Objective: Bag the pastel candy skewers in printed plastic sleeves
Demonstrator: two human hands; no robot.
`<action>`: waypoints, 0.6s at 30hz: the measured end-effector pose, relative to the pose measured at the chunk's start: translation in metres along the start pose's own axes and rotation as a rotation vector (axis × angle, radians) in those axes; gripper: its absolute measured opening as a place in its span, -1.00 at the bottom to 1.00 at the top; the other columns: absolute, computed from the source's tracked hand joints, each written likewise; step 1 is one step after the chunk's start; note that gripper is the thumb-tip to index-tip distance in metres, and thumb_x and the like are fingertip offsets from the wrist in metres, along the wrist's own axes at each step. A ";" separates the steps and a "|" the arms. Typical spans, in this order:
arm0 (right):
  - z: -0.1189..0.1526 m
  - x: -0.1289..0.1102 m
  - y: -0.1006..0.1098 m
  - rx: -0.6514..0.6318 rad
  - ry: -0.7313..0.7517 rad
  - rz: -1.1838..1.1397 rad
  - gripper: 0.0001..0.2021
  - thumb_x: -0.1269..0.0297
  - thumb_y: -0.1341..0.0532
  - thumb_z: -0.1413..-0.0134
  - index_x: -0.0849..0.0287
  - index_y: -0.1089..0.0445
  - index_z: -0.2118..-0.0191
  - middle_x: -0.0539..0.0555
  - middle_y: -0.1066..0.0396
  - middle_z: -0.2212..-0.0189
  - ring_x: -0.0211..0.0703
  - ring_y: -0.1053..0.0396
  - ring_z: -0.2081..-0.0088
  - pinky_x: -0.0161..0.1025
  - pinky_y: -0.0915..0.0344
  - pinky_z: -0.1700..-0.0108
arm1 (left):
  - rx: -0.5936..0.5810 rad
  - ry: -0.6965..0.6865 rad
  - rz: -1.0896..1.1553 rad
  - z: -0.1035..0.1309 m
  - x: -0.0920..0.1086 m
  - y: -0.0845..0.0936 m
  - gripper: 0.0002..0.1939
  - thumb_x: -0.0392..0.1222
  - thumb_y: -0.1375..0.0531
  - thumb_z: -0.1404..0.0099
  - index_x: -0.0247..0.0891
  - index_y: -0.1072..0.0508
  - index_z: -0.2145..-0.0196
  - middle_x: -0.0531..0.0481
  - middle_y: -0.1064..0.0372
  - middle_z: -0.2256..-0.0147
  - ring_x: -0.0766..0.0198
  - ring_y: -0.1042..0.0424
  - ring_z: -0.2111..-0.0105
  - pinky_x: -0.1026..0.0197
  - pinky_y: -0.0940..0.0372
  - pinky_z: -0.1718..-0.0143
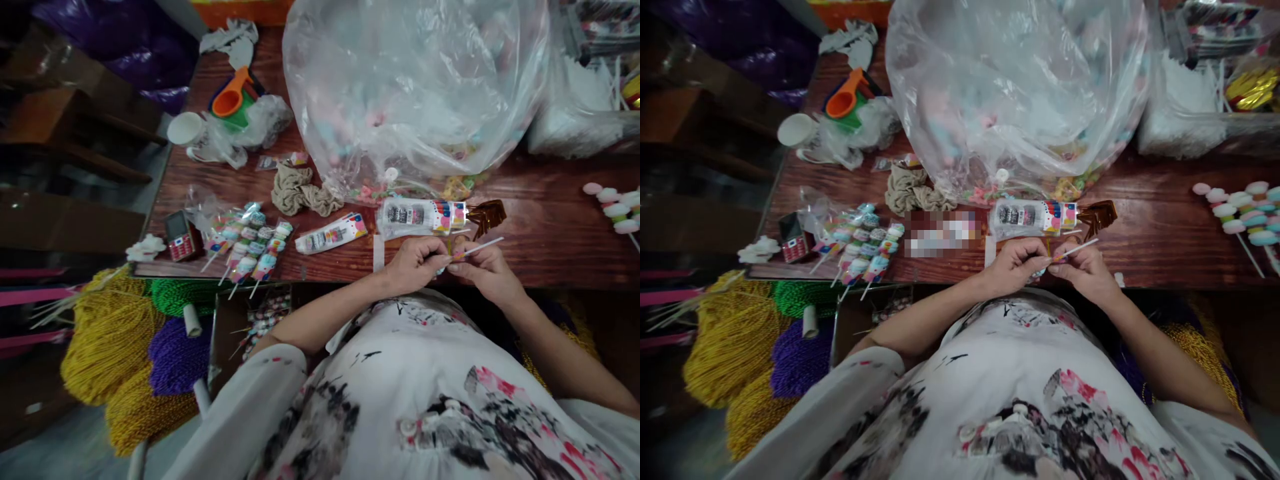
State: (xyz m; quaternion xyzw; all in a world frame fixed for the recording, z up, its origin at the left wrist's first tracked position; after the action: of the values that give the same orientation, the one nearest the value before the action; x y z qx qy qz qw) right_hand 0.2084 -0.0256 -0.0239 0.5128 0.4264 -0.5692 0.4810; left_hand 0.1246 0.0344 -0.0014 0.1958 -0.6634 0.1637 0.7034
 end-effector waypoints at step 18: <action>0.074 -0.070 -0.045 -0.294 0.948 0.837 -0.77 0.34 -0.20 -0.20 0.01 -0.48 0.05 0.08 -0.50 0.28 -0.11 -0.41 0.13 0.02 -0.39 0.08 | -0.669 0.731 0.578 0.056 -0.042 -0.051 -0.71 -0.17 -0.45 0.15 -0.37 -0.51 0.49 0.02 -0.41 0.62 0.34 -0.35 0.68 0.34 -0.30 0.71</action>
State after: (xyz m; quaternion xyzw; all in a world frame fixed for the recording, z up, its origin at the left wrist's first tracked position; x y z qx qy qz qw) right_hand 0.1519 -0.0823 0.0538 0.7599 0.4300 0.0187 0.4871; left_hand 0.0979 -0.0367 -0.0437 -0.2964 -0.4191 0.1876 0.8374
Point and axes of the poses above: each hand's wrist, its own z-axis away from the middle knuckle, its own y-axis out of the back of the hand, x = y × z, the point moved 10 cm from there along -z, towards the middle knuckle
